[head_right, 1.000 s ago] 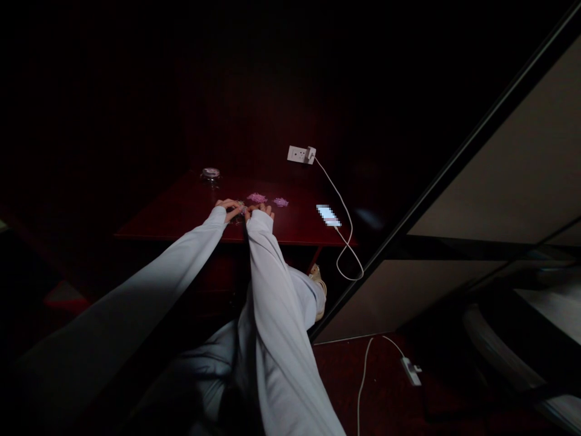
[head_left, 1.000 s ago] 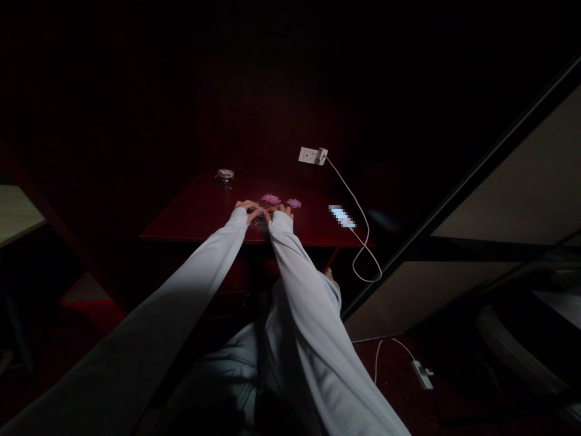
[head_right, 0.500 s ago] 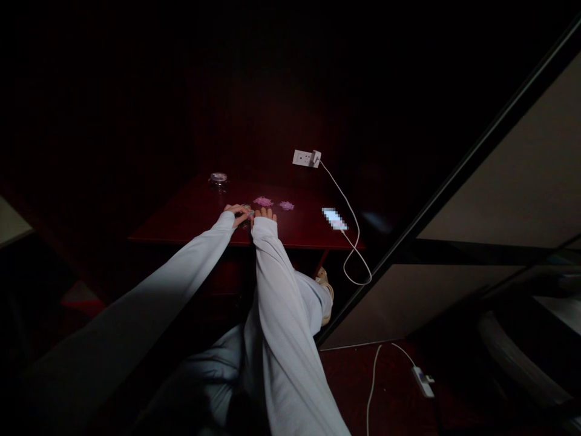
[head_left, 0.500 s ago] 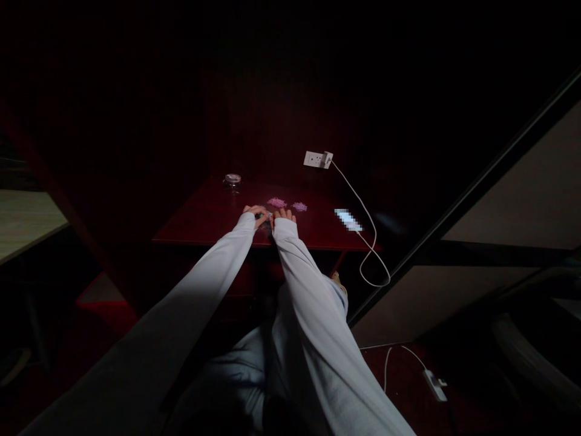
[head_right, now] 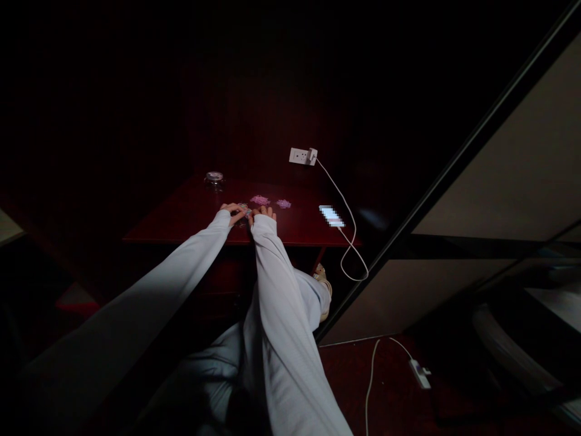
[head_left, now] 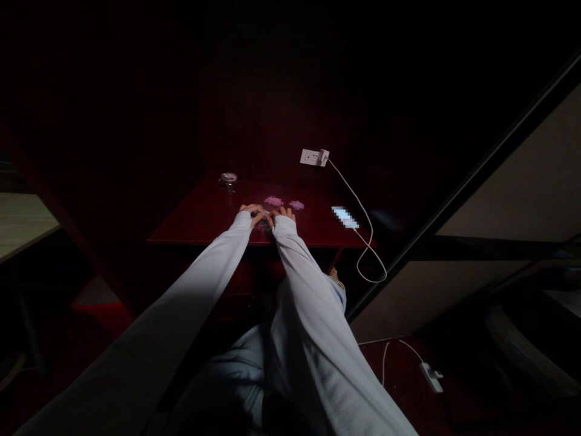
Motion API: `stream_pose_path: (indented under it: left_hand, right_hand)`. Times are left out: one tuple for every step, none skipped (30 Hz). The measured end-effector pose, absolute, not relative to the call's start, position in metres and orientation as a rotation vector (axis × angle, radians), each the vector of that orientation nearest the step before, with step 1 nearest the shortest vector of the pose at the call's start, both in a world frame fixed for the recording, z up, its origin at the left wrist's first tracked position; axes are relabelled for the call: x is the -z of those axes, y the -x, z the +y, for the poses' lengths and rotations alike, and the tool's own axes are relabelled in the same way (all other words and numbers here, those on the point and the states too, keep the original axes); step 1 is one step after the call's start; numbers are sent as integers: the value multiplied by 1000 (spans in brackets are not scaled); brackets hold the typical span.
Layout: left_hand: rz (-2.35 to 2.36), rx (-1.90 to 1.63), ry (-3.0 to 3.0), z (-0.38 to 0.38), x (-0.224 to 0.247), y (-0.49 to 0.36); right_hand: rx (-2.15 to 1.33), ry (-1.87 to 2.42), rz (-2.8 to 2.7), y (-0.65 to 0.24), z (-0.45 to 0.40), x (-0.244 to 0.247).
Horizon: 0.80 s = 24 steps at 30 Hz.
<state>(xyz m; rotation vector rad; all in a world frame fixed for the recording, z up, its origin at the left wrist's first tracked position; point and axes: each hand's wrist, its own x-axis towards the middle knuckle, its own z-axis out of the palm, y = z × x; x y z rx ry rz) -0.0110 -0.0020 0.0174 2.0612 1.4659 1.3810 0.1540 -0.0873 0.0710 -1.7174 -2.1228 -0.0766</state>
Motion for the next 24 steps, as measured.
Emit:
stream_pose_path:
  left_hand:
    - [1468, -1373, -2062, -2, -17, 11]
    - [1469, -1371, -2062, -2, -17, 11]
    - [1466, -1374, -2063, -3, -18, 11]
    - [1461, -1379, -2063, -3, -18, 11]
    - [1456, -1386, -2061, -3, -18, 10]
    - [1453, -1394, -2057, -3, -18, 10]
    - [1453, -1404, -2050, -4, -18, 9]
    - [1455, -1414, -2041, -4, -18, 8]
    - [1460, -1423, -2031, -5, -18, 7]
    - [1467, -1431, -2022, -5, -18, 7]
    - [1473, -1434, -2016, -6, -18, 6]
    - [1478, -1434, -2014, -7, -19, 6]
    - [1482, -1431, -2014, -7, -19, 5]
    - [1486, -1427, -2015, -8, -20, 5]
    - [1494, -1423, -2015, -9, -21, 5]
    - [1503, -1419, -2014, -10, -21, 5]
    - [1512, -1413, -2012, -11, -22, 5]
    - [1521, -1407, -2009, -12, -23, 5]
    - [1529, -1403, -2004, -12, -24, 5]
    - [1534, -1401, -1999, -12, -24, 5]
    - [1532, -1403, -1998, -13, -24, 5]
    - [1526, -1409, -2000, -12, -25, 5]
    - [1516, -1415, -2007, -12, -25, 5]
    - [1504, -1420, -2018, -12, -25, 5]
  right_hand:
    - [77, 1722, -2128, -154, -88, -71]
    - [81, 1728, -2132, -155, -88, -72]
    - [89, 1732, -2136, -155, -88, -72]
    - [102, 1735, -2137, -156, -88, -72]
    - [113, 1735, -2138, -156, -88, -71]
    - [120, 1734, -2137, -157, -87, -71]
    - [121, 1734, -2132, -157, -87, -70]
    - [118, 1737, -2123, -157, -87, -70]
    - [111, 1738, -2113, -158, -86, -70]
    - [104, 1742, -2101, -158, -87, -70]
    - [96, 1747, -2091, -158, -87, -70]
    - [87, 1753, -2084, -158, -87, -70]
    - [76, 1761, -2083, -158, -88, -71]
    - [62, 1770, -2087, -157, -89, -72]
    - [49, 1780, -2093, -157, -90, -73]
    - [36, 1786, -2100, -157, -91, -74]
    - [25, 1787, -2107, -156, -92, -75]
    - [14, 1785, -2111, -156, -93, -76]
    - [2, 1781, -2113, -155, -93, -76]
    - [-11, 1778, -2112, -155, -94, -76]
    - [-24, 1775, -2111, -155, -94, -76]
    - [-37, 1772, -2112, -154, -95, -76]
    - [-46, 1771, -2111, -154, -95, -75]
    - [-51, 1769, -2109, -155, -95, -75]
